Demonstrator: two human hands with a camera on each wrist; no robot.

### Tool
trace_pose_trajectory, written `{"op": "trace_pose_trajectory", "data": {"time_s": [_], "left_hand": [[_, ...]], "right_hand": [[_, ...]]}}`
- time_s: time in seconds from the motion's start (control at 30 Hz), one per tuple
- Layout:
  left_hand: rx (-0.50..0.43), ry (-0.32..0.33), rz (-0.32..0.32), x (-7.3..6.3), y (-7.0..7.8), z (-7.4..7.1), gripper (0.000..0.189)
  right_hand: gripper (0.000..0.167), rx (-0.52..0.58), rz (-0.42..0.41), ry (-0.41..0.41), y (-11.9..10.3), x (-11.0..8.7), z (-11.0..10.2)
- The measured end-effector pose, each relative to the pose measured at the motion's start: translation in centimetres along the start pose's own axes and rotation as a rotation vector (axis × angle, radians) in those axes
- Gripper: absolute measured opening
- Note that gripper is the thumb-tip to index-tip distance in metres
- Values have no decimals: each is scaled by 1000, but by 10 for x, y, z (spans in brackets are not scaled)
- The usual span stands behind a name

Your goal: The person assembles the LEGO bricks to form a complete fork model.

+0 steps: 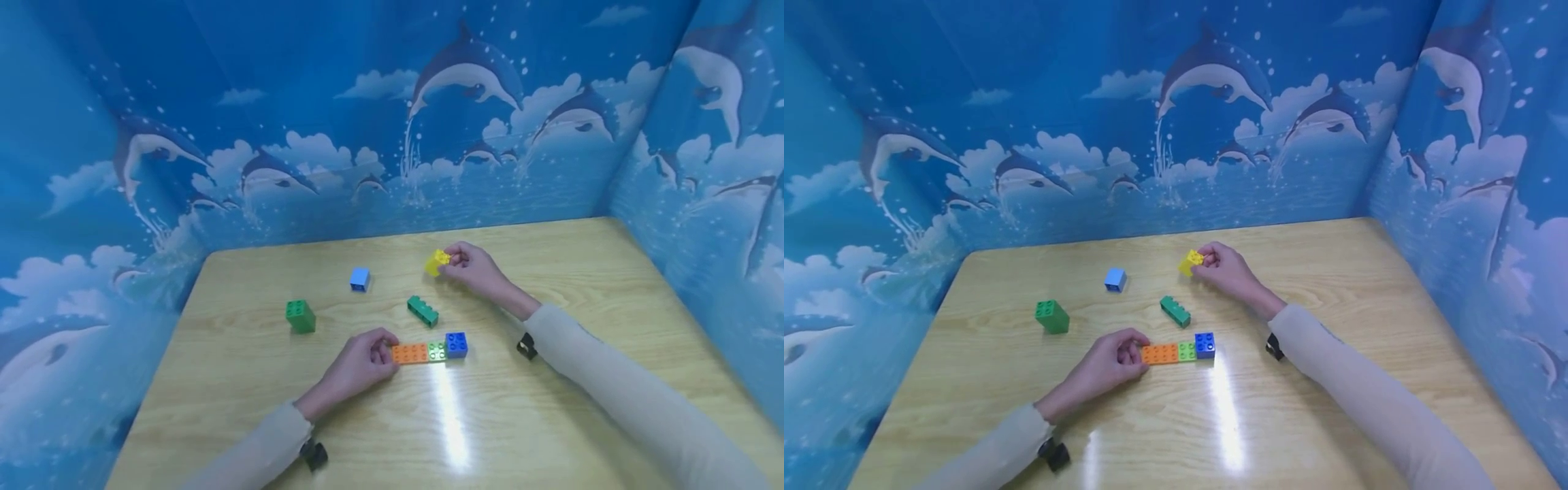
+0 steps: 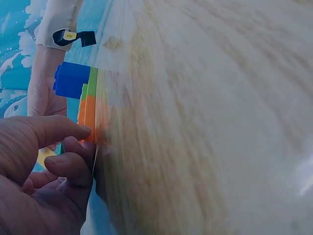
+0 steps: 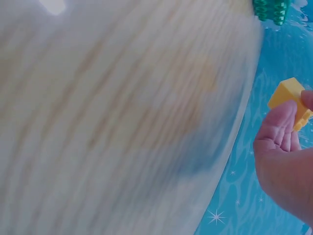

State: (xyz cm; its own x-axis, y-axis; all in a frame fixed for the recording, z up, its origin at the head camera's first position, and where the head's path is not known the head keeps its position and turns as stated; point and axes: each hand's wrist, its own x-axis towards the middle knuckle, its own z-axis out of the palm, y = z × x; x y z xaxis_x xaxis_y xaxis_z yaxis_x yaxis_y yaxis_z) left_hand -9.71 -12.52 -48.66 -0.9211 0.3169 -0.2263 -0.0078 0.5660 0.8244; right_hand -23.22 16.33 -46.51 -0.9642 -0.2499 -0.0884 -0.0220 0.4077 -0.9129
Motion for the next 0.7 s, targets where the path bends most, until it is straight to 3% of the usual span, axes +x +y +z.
{"op": "trace_pose_trajectory", "data": {"time_s": [0.27,0.7], "left_hand": [[9,4,9,0,1,0,39],[-2,-9,18,-1,-1,-2,40]], "right_hand": [[47,68,38,7,-6,-5,1],[45,73,-3,-10,-17,-29,8]]}}
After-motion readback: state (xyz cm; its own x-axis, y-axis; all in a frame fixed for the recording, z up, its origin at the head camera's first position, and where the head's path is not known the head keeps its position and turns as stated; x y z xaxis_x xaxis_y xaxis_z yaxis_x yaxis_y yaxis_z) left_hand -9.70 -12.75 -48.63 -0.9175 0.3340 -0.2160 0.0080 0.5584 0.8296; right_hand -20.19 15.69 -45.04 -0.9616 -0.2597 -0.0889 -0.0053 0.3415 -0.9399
